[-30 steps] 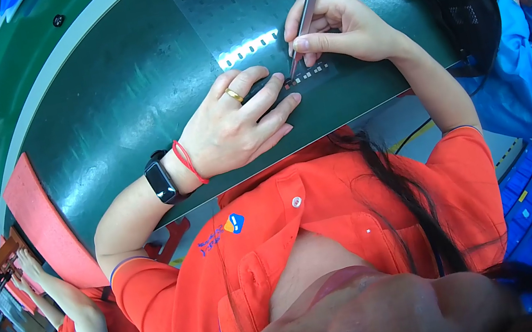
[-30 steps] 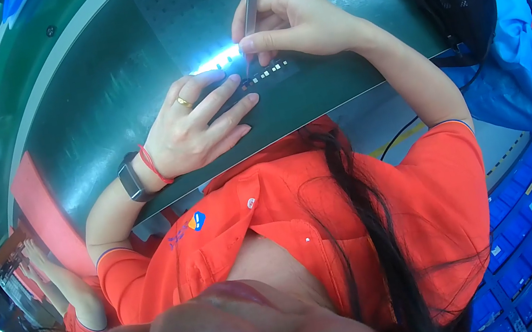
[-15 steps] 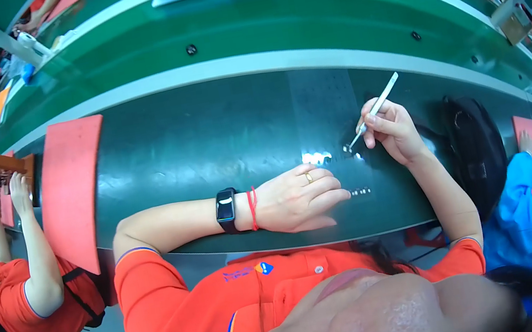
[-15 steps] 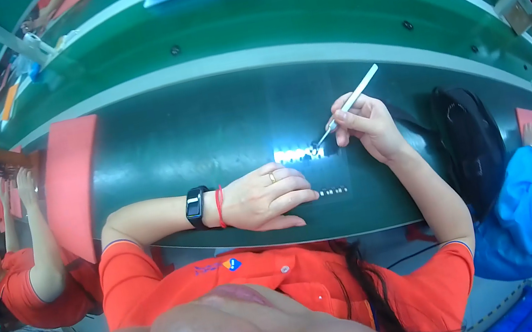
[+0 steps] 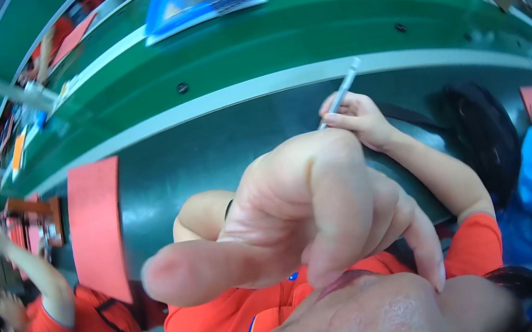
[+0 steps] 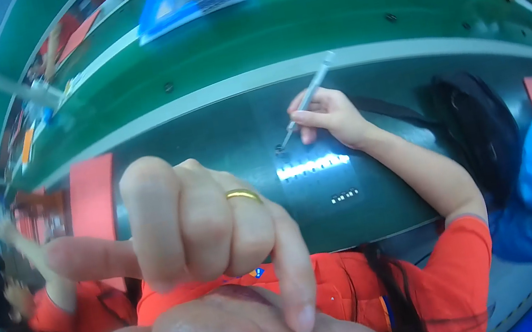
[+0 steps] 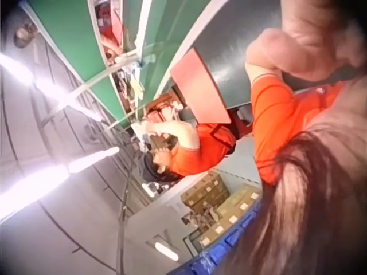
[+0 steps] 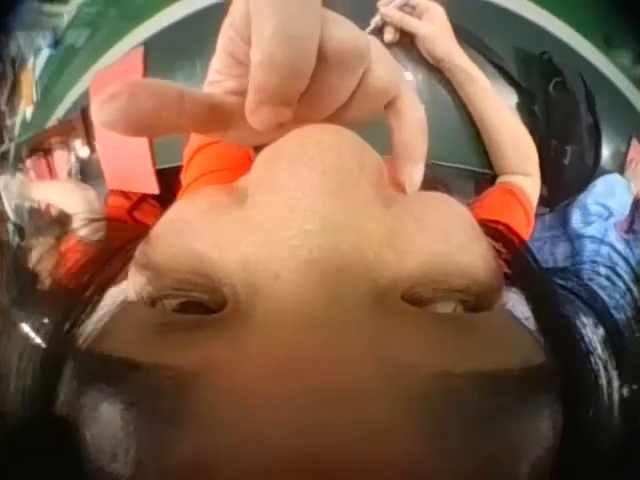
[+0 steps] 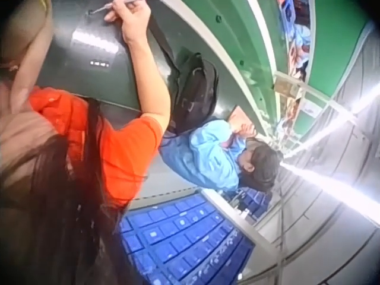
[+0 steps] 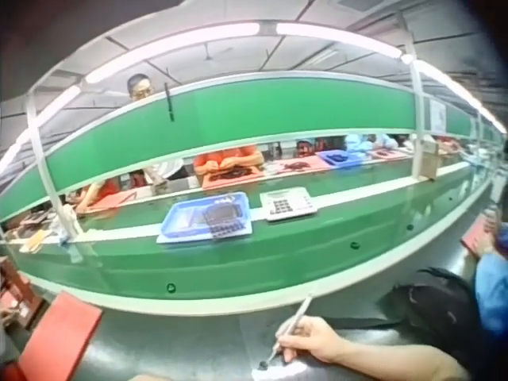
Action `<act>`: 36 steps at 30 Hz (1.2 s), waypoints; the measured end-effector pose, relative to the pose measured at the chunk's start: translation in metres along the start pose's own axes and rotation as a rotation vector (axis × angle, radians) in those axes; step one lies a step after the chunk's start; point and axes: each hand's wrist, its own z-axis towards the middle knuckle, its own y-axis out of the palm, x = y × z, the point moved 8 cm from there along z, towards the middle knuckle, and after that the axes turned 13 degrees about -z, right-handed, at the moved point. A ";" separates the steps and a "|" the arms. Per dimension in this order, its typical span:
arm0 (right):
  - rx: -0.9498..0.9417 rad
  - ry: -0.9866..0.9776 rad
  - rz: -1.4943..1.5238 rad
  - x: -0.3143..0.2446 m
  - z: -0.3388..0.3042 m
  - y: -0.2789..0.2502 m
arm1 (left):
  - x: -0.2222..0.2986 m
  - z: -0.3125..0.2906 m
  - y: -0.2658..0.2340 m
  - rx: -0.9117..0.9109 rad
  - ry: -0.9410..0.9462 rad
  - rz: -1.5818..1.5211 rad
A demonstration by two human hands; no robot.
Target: The person assembles small electronic components onto a grid tray, taking them from a blue bin and a plastic bag. The components are placed using tweezers.
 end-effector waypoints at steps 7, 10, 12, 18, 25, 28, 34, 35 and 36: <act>-0.075 0.039 0.060 -0.006 -0.001 0.007 | -0.013 -0.003 -0.010 0.073 -0.129 -0.071; -0.067 0.040 0.055 -0.007 -0.005 0.004 | -0.016 -0.003 -0.009 0.081 -0.129 -0.119; -0.065 0.041 0.040 -0.007 -0.006 0.002 | -0.016 -0.001 -0.009 0.056 -0.130 -0.121; -0.077 0.038 0.038 -0.006 -0.005 0.006 | -0.014 -0.006 -0.009 0.052 -0.133 -0.088; -0.072 0.037 0.038 -0.006 -0.005 0.002 | -0.012 -0.005 -0.010 0.082 -0.097 -0.094; -0.081 0.045 0.042 -0.005 -0.004 0.004 | -0.010 0.006 -0.003 -0.035 -0.042 -0.104; -0.076 0.044 0.039 -0.005 -0.006 0.003 | -0.010 -0.004 -0.011 0.040 -0.115 -0.062; -0.080 0.046 0.040 -0.006 -0.006 0.003 | -0.010 -0.004 -0.011 0.040 -0.114 -0.061; -0.084 0.049 0.042 -0.006 -0.006 0.003 | -0.010 -0.004 -0.011 0.047 -0.118 -0.050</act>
